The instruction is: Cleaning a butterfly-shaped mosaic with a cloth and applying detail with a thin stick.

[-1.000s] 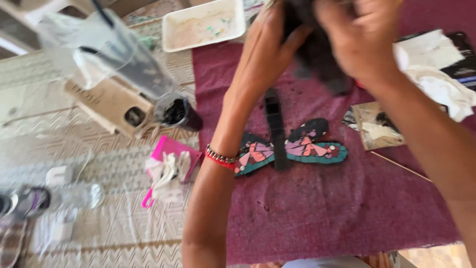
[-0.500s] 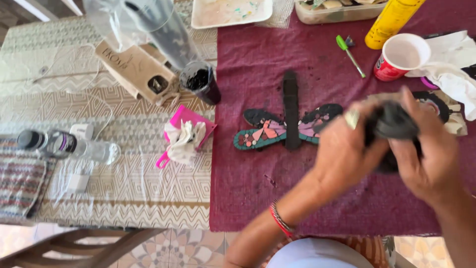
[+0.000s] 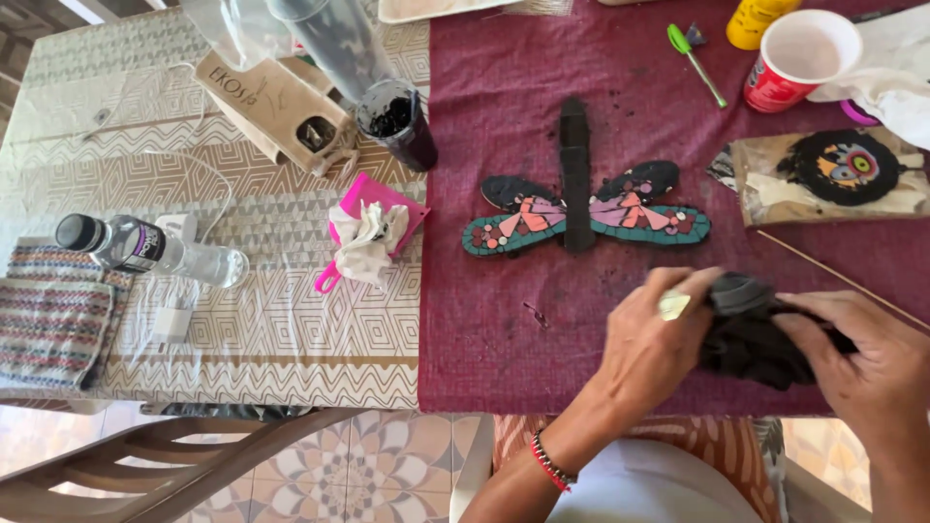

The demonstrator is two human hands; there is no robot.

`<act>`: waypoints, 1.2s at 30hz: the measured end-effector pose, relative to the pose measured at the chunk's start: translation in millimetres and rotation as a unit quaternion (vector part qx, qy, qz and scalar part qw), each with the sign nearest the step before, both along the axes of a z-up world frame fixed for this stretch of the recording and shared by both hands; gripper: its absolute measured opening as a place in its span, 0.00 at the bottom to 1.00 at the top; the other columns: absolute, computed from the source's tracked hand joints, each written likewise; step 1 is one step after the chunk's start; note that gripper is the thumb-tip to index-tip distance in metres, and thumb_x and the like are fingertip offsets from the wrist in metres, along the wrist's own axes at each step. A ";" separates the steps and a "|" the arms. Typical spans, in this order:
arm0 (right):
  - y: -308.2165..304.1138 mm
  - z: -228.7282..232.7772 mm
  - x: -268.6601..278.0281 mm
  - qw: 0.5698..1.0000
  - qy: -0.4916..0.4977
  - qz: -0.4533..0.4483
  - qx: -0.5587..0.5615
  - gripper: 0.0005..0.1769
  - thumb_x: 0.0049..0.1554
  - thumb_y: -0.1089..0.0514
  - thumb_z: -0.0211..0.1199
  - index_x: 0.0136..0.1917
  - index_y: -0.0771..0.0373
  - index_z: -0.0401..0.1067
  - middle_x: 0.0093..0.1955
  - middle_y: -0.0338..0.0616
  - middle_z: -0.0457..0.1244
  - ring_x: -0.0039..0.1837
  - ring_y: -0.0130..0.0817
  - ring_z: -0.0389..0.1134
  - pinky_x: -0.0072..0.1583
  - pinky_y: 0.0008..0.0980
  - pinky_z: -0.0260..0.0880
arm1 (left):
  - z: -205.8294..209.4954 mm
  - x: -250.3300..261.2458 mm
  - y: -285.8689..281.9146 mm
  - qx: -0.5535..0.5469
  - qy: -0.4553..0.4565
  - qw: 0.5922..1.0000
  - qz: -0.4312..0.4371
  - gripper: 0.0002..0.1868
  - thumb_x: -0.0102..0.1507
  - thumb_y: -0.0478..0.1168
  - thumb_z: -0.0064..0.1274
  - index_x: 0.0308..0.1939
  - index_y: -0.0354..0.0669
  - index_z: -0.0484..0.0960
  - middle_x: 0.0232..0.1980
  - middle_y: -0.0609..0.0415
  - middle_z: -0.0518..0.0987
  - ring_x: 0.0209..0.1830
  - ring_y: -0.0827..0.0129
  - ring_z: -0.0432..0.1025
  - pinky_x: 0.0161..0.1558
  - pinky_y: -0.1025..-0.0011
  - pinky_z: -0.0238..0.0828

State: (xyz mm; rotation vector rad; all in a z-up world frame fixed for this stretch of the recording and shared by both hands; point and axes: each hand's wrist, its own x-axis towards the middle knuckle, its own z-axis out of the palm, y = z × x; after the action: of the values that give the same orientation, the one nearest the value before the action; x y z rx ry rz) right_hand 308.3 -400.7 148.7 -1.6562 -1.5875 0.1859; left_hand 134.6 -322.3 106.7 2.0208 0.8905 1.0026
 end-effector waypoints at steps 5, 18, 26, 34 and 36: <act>-3.1 -11.7 9.3 0.998 -0.046 0.042 -0.023 0.17 0.48 0.56 0.76 0.50 0.64 0.79 0.44 0.43 0.68 0.44 0.32 0.68 0.54 0.33 0.67 | 11.6 -29.9 -6.8 0.056 -0.162 0.984 0.055 0.11 0.66 0.36 0.54 0.50 0.41 0.71 0.54 0.41 0.76 0.51 0.50 0.73 0.54 0.56 0.71; 4.6 -41.0 6.9 0.902 0.365 0.221 0.063 0.27 0.63 0.42 0.59 0.31 0.61 0.59 0.57 0.57 0.64 0.57 0.45 0.68 0.63 0.46 0.63 | -34.8 -64.4 -9.0 0.104 0.110 0.977 0.148 0.32 0.61 0.34 0.52 0.70 0.56 0.71 0.54 0.53 0.73 0.46 0.59 0.75 0.27 0.59 0.72; 3.6 -28.3 -8.2 0.940 0.303 0.158 -0.002 0.12 0.59 0.54 0.65 0.54 0.60 0.73 0.54 0.43 0.70 0.50 0.30 0.70 0.53 0.27 0.72 | 16.8 -21.4 -15.3 0.186 0.081 0.976 -0.082 0.40 0.54 0.34 0.47 0.73 0.40 0.59 0.72 0.36 0.67 0.76 0.41 0.60 0.77 0.27 0.31; -13.5 -20.8 7.1 0.935 0.298 0.174 0.081 0.07 0.63 0.58 0.59 0.51 0.62 0.74 0.58 0.56 0.67 0.54 0.38 0.75 0.63 0.36 0.75 | -7.2 -36.4 -10.7 0.246 0.107 0.963 -0.037 0.19 0.69 0.34 0.52 0.63 0.41 0.69 0.47 0.52 0.76 0.50 0.62 0.76 0.72 0.43 0.50; -20.7 -46.6 26.8 0.954 0.276 0.102 -0.061 0.09 0.62 0.62 0.56 0.55 0.62 0.74 0.51 0.42 0.69 0.56 0.33 0.70 0.63 0.30 0.67 | -10.2 -40.6 -8.0 0.271 0.067 0.959 -0.052 0.04 0.70 0.37 0.51 0.44 0.41 0.73 0.40 0.55 0.77 0.40 0.66 0.75 0.65 0.53 0.64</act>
State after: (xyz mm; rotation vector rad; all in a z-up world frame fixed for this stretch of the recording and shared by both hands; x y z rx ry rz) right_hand 335.1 -421.5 102.1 -1.3614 -1.3234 0.7976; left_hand 94.0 -330.2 96.4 2.5894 0.6065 1.1502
